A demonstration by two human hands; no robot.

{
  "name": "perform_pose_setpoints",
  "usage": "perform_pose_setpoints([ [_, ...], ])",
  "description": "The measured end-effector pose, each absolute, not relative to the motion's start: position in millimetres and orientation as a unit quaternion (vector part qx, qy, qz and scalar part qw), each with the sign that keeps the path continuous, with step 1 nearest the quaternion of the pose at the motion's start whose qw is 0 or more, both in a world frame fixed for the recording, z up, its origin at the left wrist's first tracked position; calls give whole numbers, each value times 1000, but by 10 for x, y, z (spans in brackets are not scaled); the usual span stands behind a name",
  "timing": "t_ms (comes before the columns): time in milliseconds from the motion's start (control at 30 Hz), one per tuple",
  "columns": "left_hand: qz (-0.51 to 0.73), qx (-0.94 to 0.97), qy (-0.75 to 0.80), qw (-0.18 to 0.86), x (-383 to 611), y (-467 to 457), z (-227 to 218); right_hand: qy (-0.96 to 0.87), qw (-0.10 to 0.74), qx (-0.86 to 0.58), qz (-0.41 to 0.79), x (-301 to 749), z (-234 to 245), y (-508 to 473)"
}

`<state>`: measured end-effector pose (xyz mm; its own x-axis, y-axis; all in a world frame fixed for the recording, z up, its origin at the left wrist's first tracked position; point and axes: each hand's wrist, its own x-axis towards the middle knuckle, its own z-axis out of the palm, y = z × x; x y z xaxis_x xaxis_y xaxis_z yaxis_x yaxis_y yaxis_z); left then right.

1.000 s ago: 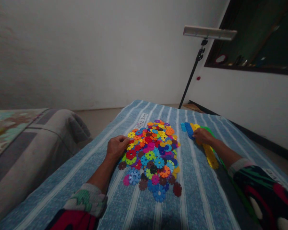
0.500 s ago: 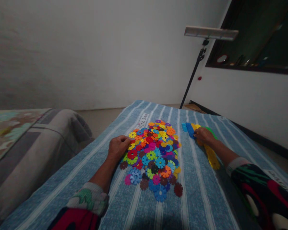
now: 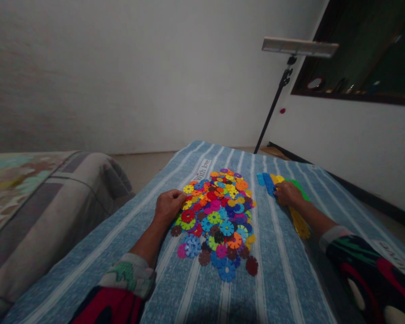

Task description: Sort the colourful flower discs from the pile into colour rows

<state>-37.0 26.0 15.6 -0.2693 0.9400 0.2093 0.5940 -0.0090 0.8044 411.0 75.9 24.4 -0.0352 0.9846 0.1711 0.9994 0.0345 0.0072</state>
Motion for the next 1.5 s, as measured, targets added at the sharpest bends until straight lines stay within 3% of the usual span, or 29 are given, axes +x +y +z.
perform_pose_setpoints([
  [333, 433, 576, 663, 203, -348, 261, 70, -773, 94, -626, -40, 3664, 329, 531],
  [633, 421, 586, 668, 181, -323, 238, 68, -910, 176, -372, 44, 2311, 450, -281],
  [767, 422, 584, 670, 180, -304, 241, 55, -941, 168, -293, 35, 1901, 397, -551],
  [1067, 422, 585, 668, 183, -297, 262, 33, -953, 114, -280, 20, 1634, 304, -651],
  [1500, 410, 593, 670, 179, -326, 277, 79, -897, 271, -284, 201, 2082, 469, -371],
])
